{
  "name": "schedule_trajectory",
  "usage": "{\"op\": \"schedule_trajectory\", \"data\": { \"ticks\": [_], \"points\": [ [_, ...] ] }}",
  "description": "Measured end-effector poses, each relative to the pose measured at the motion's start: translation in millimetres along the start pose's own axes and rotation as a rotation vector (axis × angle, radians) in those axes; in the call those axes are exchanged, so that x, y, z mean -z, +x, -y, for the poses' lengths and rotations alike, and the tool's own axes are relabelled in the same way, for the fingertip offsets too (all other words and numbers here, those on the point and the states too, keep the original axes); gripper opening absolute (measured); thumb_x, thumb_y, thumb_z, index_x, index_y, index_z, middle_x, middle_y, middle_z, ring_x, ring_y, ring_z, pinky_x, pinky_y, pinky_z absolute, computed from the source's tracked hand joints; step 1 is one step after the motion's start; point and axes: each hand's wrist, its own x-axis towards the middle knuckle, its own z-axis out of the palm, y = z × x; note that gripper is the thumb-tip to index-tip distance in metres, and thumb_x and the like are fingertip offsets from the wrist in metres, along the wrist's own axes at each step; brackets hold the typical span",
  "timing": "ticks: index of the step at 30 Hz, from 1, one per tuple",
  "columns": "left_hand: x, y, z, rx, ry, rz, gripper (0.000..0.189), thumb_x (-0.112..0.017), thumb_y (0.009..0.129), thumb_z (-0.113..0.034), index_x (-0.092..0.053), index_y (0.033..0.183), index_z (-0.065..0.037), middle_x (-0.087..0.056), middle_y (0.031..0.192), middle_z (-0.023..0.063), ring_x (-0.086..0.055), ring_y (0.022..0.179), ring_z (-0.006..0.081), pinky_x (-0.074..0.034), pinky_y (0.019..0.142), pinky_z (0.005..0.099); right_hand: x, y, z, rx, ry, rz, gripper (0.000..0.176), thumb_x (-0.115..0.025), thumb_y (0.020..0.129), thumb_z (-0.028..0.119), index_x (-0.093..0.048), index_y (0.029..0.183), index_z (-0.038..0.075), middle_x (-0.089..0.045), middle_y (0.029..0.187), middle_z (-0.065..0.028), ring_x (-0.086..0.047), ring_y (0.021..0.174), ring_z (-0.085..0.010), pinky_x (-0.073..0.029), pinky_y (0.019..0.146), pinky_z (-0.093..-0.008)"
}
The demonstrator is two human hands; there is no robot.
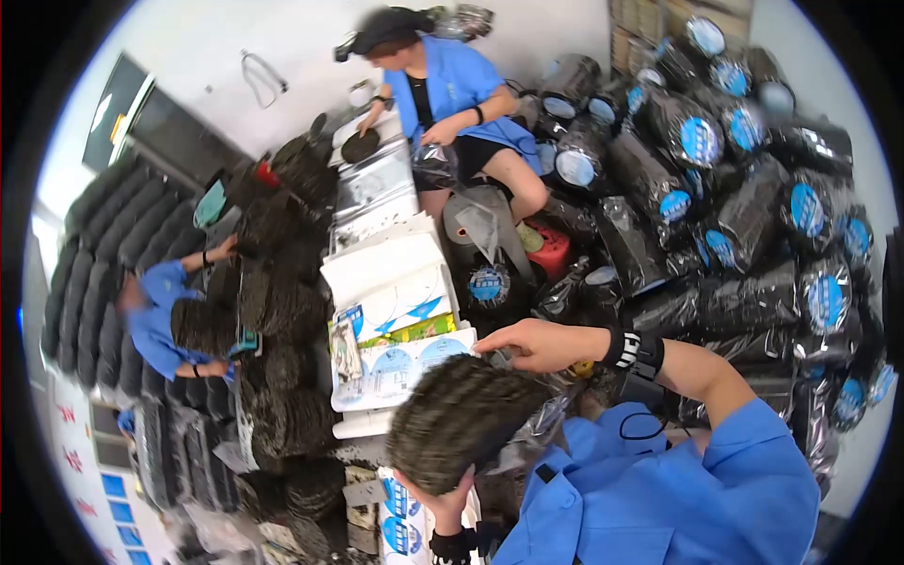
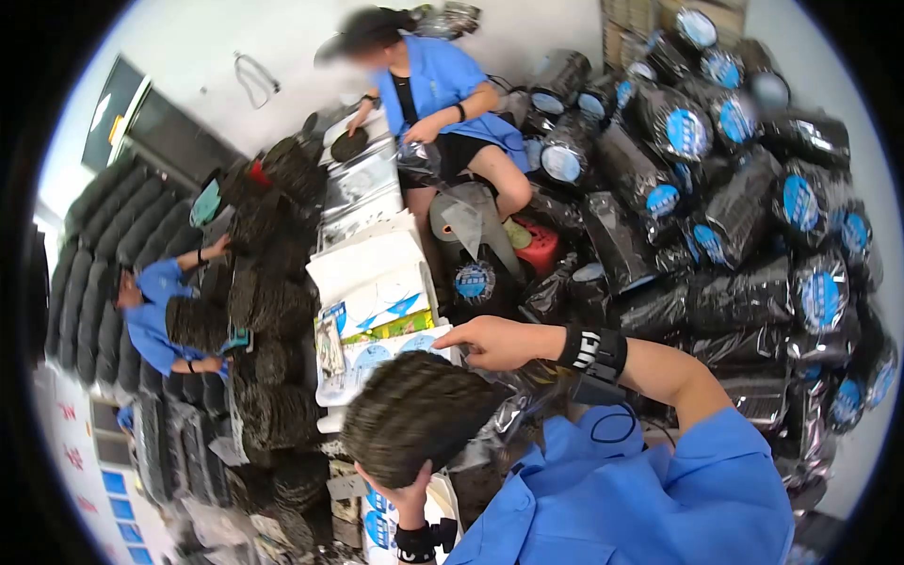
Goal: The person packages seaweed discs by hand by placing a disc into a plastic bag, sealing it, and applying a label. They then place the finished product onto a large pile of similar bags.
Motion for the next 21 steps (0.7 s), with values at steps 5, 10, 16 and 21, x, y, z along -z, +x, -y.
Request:
{"op": "schedule_trajectory", "data": {
  "ticks": [5,10,16,21],
  "points": [
    [-39.6,51.9,-80.5,-0.229,0.649,0.493,0.092,-0.088,0.052,-0.023,-0.041,0.128,0.000,-0.050,0.113,0.0238,-0.050,0.104,0.0424,-0.042,0.088,0.0506,-2.9,-18.7,-22.3,0.232,0.001,-0.083,0.053,-0.050,0.075,0.000,-0.054,0.128,-0.004,-0.058,0.126,-0.0239,-0.055,0.117,-0.0378,-0.045,0.098,-0.0406],
    [-130.6,83.3,-51.9,-0.638,0.792,1.025,0.076,-0.085,0.055,-0.019,-0.047,0.118,-0.001,-0.054,0.113,0.0166,-0.054,0.107,0.0379,-0.045,0.083,0.0458,-50.0,-24.3,-1.7,0.227,0.100,-0.170,0.052,-0.052,0.072,0.002,-0.056,0.124,-0.004,-0.062,0.117,-0.0254,-0.060,0.107,-0.0395,-0.048,0.093,-0.0433],
    [-249.7,50.9,-24.8,-0.178,1.363,1.246,0.090,-0.089,0.056,-0.019,-0.045,0.134,-0.021,-0.050,0.125,0.0201,-0.049,0.120,0.0429,-0.050,0.091,0.0488,-81.3,-49.6,6.5,0.180,-0.069,-0.179,0.062,-0.057,0.073,0.006,-0.048,0.133,-0.005,-0.055,0.132,-0.0223,-0.062,0.103,-0.0372,-0.050,0.086,-0.0427],
    [-262.6,42.3,39.3,0.023,1.047,1.246,0.085,-0.083,0.059,-0.013,-0.043,0.135,-0.014,-0.045,0.129,0.0278,-0.048,0.120,0.0468,-0.046,0.098,0.0491,-82.5,-70.2,2.7,0.206,0.292,-0.238,0.066,-0.054,0.070,-0.002,-0.044,0.135,-0.010,-0.049,0.139,-0.0242,-0.054,0.122,-0.0341,-0.047,0.097,-0.0388]
  ]
}}
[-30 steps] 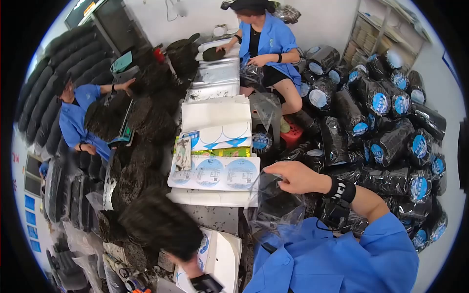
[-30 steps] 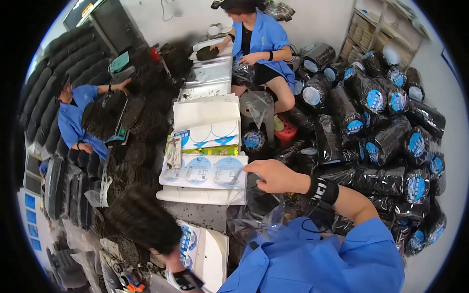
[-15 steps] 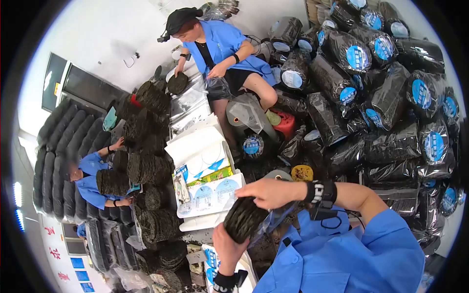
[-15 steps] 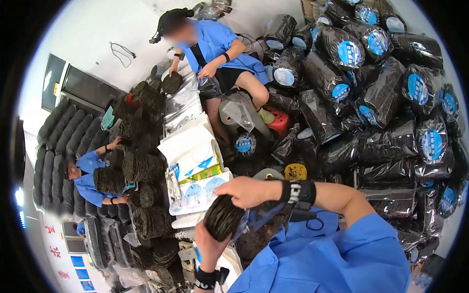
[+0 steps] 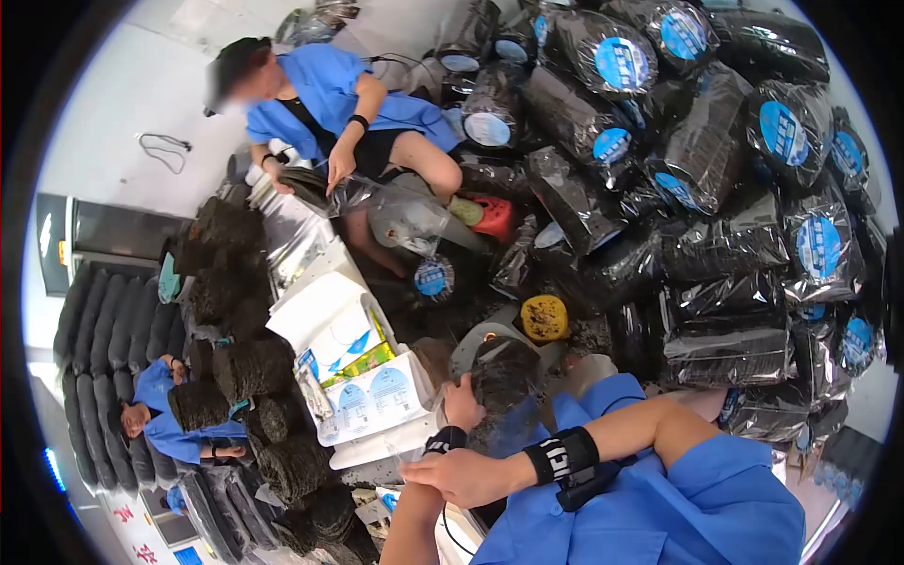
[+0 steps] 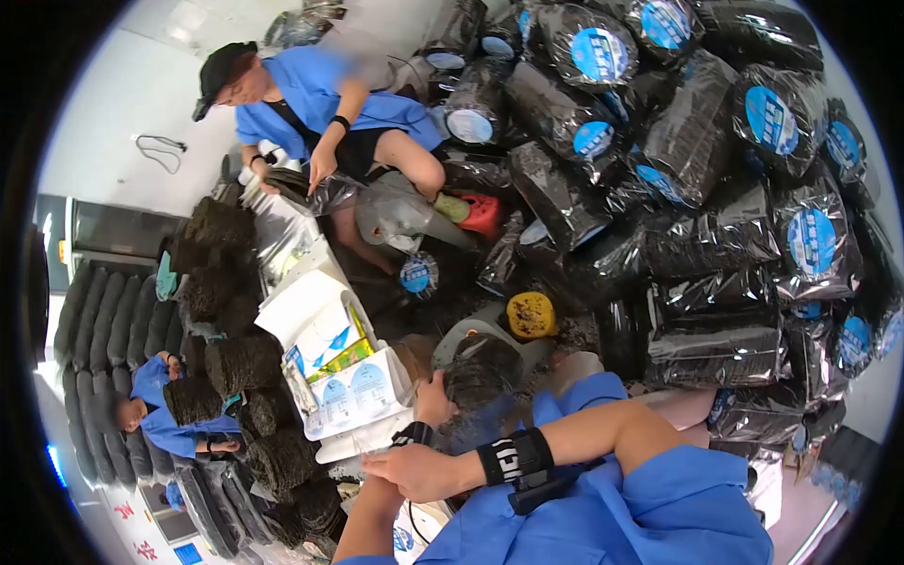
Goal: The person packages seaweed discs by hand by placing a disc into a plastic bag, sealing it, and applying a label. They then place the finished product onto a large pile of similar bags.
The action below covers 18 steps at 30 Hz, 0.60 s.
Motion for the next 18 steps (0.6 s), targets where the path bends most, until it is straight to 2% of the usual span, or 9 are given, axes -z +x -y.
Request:
{"op": "schedule_trajectory", "data": {
  "ticks": [1,2,5,7,9,11,13,17,18],
  "points": [
    [-8.3,8.5,10.6,-0.036,-0.117,0.011,0.077,-0.077,0.064,-0.009,-0.044,0.134,-0.013,-0.045,0.130,0.0287,-0.047,0.122,0.0465,-0.044,0.100,0.0490,-0.2,-0.2,0.3,-0.015,0.005,-0.007,0.066,-0.054,0.070,-0.002,-0.044,0.135,-0.010,-0.049,0.139,-0.0242,-0.054,0.122,-0.0341,-0.047,0.097,-0.0388],
    [-21.7,21.3,24.5,-0.127,-0.198,-0.002,0.078,-0.071,0.067,-0.007,-0.039,0.137,-0.004,-0.046,0.129,0.0297,-0.046,0.122,0.0473,-0.042,0.102,0.0473,1.0,0.9,0.8,-0.020,0.044,-0.004,0.066,-0.054,0.070,-0.002,-0.044,0.135,-0.010,-0.048,0.140,-0.0245,-0.052,0.125,-0.0334,-0.046,0.099,-0.0384],
    [-27.7,25.0,15.8,-0.161,-0.207,-0.168,0.080,-0.075,0.068,-0.010,-0.036,0.136,0.003,-0.053,0.121,0.0284,-0.050,0.117,0.0452,-0.041,0.101,0.0484,-2.0,2.2,-1.5,-0.019,0.066,-0.010,0.063,-0.053,0.072,-0.003,-0.045,0.134,-0.010,-0.046,0.141,-0.0250,-0.050,0.127,-0.0334,-0.043,0.102,-0.0376],
    [-32.9,18.2,11.8,-0.162,-0.052,-0.194,0.079,-0.077,0.071,-0.014,-0.035,0.135,0.007,-0.052,0.125,0.0292,-0.051,0.117,0.0430,-0.042,0.101,0.0464,-4.7,2.2,-1.0,-0.003,0.210,-0.038,0.059,-0.051,0.075,-0.003,-0.047,0.133,-0.009,-0.049,0.139,-0.0248,-0.050,0.126,-0.0338,-0.043,0.102,-0.0384],
    [-13.0,1.2,-15.2,0.055,0.096,-0.136,0.080,-0.079,0.073,-0.017,-0.035,0.136,0.006,-0.048,0.130,0.0307,-0.050,0.121,0.0406,-0.045,0.098,0.0450,1.4,1.3,-1.0,-0.008,0.214,-0.042,0.057,-0.048,0.077,-0.003,-0.048,0.133,-0.008,-0.051,0.137,-0.0235,-0.052,0.124,-0.0343,-0.044,0.101,-0.0388],
    [-46.9,8.3,7.9,0.121,0.119,-0.064,0.082,-0.077,0.075,-0.021,-0.031,0.137,0.007,-0.055,0.123,0.0314,-0.057,0.114,0.0365,-0.049,0.092,0.0443,11.5,-1.7,1.3,-0.151,0.302,-0.032,0.058,-0.048,0.077,-0.003,-0.047,0.135,-0.006,-0.052,0.136,-0.0220,-0.052,0.123,-0.0345,-0.044,0.101,-0.0388],
    [-89.3,12.5,35.3,0.215,0.013,0.314,0.066,-0.072,0.077,-0.028,-0.047,0.127,0.007,-0.066,0.105,0.0259,-0.067,0.096,0.0322,-0.053,0.081,0.0448,21.3,5.0,11.0,-0.171,0.319,-0.014,0.060,-0.048,0.076,-0.004,-0.048,0.136,-0.003,-0.054,0.135,-0.0206,-0.054,0.121,-0.0347,-0.045,0.100,-0.0386],
    [-109.2,15.9,40.2,0.079,-0.240,0.428,0.056,-0.071,0.078,-0.029,-0.053,0.117,0.006,-0.068,0.098,0.0210,-0.068,0.090,0.0314,-0.054,0.078,0.0430,21.0,10.1,5.0,-0.071,0.280,0.102,0.060,-0.048,0.077,-0.004,-0.048,0.136,-0.001,-0.053,0.136,-0.0207,-0.053,0.122,-0.0345,-0.046,0.099,-0.0379],
    [-110.5,18.1,40.0,0.037,-0.267,0.433,0.053,-0.071,0.078,-0.030,-0.055,0.114,0.005,-0.069,0.096,0.0198,-0.068,0.089,0.0313,-0.054,0.077,0.0426,22.9,5.7,2.4,-0.163,0.300,0.081,0.059,-0.049,0.077,-0.004,-0.048,0.136,-0.001,-0.054,0.135,-0.0208,-0.054,0.122,-0.0338,-0.046,0.100,-0.0381]
  ]
}}
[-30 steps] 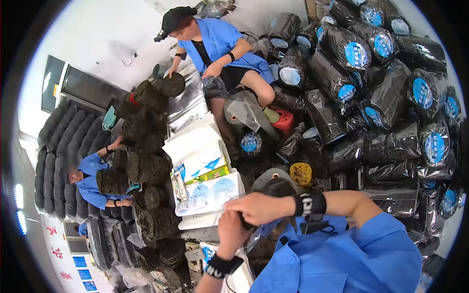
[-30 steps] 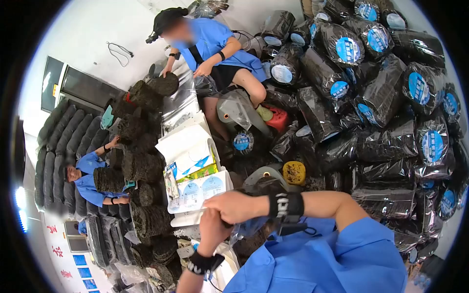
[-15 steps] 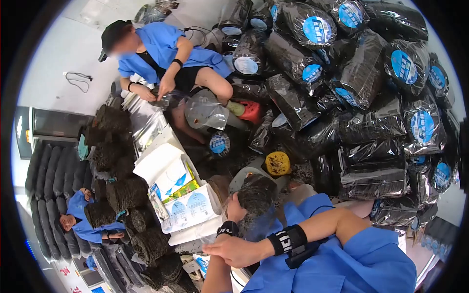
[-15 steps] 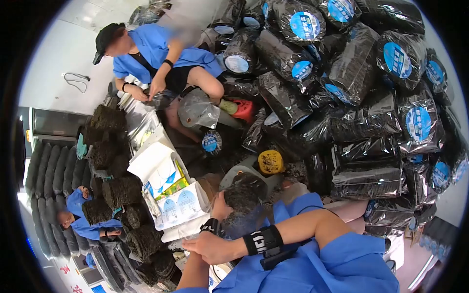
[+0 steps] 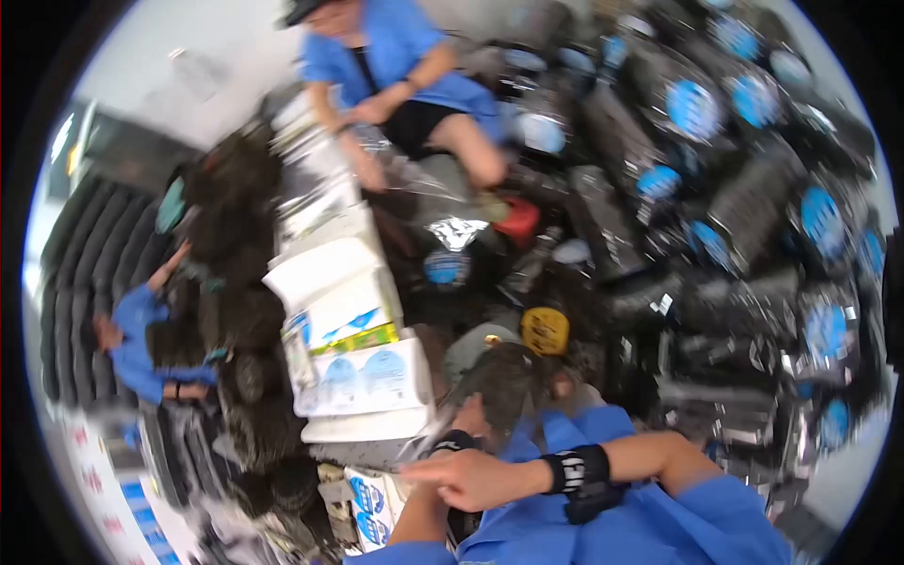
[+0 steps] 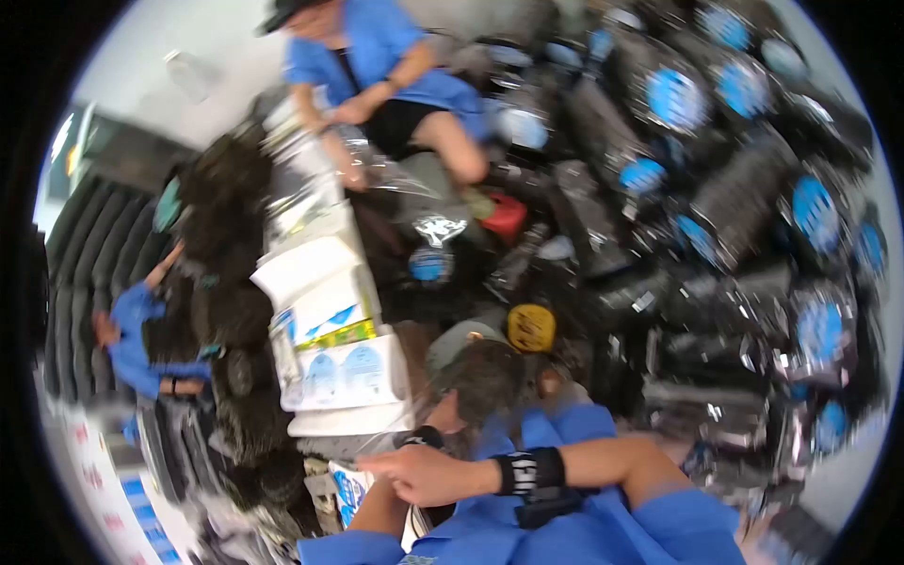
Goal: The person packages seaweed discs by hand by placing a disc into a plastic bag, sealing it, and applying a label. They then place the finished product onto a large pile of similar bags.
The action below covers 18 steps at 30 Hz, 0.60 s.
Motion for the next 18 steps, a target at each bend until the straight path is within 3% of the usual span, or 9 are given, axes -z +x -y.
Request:
{"op": "schedule_trajectory", "data": {
  "ticks": [3,5,7,9,11,13,15,17,18],
  "points": [
    [16.0,-27.0,-10.2,-0.104,-0.024,0.015,0.047,-0.070,0.078,-0.031,-0.060,0.107,0.004,-0.070,0.091,0.0161,-0.068,0.085,0.0307,-0.054,0.075,0.0412,17.4,14.6,18.4,-0.112,-0.171,-0.025,0.058,-0.053,0.077,-0.004,-0.052,0.134,0.001,-0.059,0.129,-0.0197,-0.065,0.105,-0.0275,-0.052,0.088,-0.0348],
    [41.4,-67.3,-20.8,-0.203,-0.060,-0.015,0.043,-0.070,0.078,-0.031,-0.063,0.102,0.003,-0.071,0.087,0.0136,-0.068,0.082,0.0303,-0.054,0.073,0.0404,16.4,27.3,22.2,-0.234,-0.208,-0.028,0.056,-0.055,0.077,-0.005,-0.055,0.132,0.001,-0.064,0.122,-0.0160,-0.064,0.079,-0.0149,-0.052,0.069,-0.0275],
    [70.3,-125.2,-19.7,-0.286,-0.049,-0.049,0.039,-0.069,0.079,-0.032,-0.067,0.098,0.002,-0.072,0.084,0.0112,-0.069,0.079,0.0300,-0.055,0.072,0.0395,7.5,46.3,23.0,-0.248,-0.218,-0.095,0.055,-0.056,0.077,-0.005,-0.056,0.131,0.001,-0.066,0.118,-0.0123,-0.054,0.065,-0.0056,-0.046,0.057,-0.0213],
    [113.9,-206.6,-31.3,-0.245,0.243,0.052,0.034,-0.066,0.081,-0.037,-0.072,0.079,-0.004,-0.072,0.079,0.0084,-0.069,0.077,0.0261,-0.054,0.069,0.0392,3.9,67.2,10.0,-0.252,-0.256,-0.091,0.055,-0.058,0.076,-0.005,-0.056,0.131,0.001,-0.066,0.108,-0.0088,-0.049,0.063,-0.0046,-0.043,0.056,-0.0211],
    [122.3,-261.2,-2.3,-0.222,0.184,0.142,0.038,-0.062,0.085,-0.035,-0.068,0.103,-0.002,-0.067,0.059,0.0065,-0.070,0.073,0.0255,-0.054,0.072,0.0400,4.9,77.9,-12.3,-0.262,-0.341,-0.060,0.055,-0.060,0.077,-0.003,-0.056,0.131,0.001,-0.062,0.088,-0.0028,-0.045,0.061,-0.0036,-0.038,0.052,-0.0209],
    [116.5,-321.6,48.3,-0.457,-0.047,-0.042,0.038,-0.060,0.091,-0.035,-0.065,0.107,-0.001,-0.068,0.062,0.0060,-0.069,0.072,0.0209,-0.053,0.072,0.0348,-5.7,95.6,3.2,-0.270,-0.417,-0.041,0.055,-0.059,0.076,-0.003,-0.056,0.131,-0.001,-0.061,0.080,-0.0023,-0.045,0.060,-0.0036,-0.038,0.052,-0.0213],
    [114.6,-380.9,103.8,-0.555,-0.556,-0.172,0.038,-0.059,0.095,-0.033,-0.063,0.112,0.000,-0.071,0.079,0.0089,-0.067,0.079,0.0174,-0.052,0.074,0.0324,-9.3,101.8,-14.0,-0.322,-0.401,-0.077,0.054,-0.060,0.075,-0.002,-0.057,0.129,-0.002,-0.062,0.077,-0.0028,-0.048,0.060,-0.0034,-0.039,0.053,-0.0216],
    [80.6,-387.0,189.2,-0.545,-1.073,-0.604,0.037,-0.059,0.096,-0.028,-0.059,0.120,0.000,-0.070,0.102,0.0138,-0.065,0.087,0.0156,-0.051,0.080,0.0307,-21.7,108.8,-16.5,-0.326,-0.262,-0.123,0.056,-0.055,0.073,-0.006,-0.055,0.129,-0.006,-0.068,0.100,-0.0126,-0.057,0.061,-0.0063,-0.046,0.054,-0.0215],
    [66.2,-377.3,245.8,-0.256,-1.035,-0.900,0.046,-0.063,0.094,-0.031,-0.054,0.127,0.000,-0.067,0.109,0.0157,-0.065,0.093,0.0183,-0.051,0.083,0.0315,-25.4,109.4,-15.7,-0.328,-0.373,-0.100,0.054,-0.055,0.078,-0.004,-0.056,0.132,0.001,-0.064,0.093,-0.0079,-0.049,0.061,-0.0066,-0.042,0.054,-0.0227]
  ]
}}
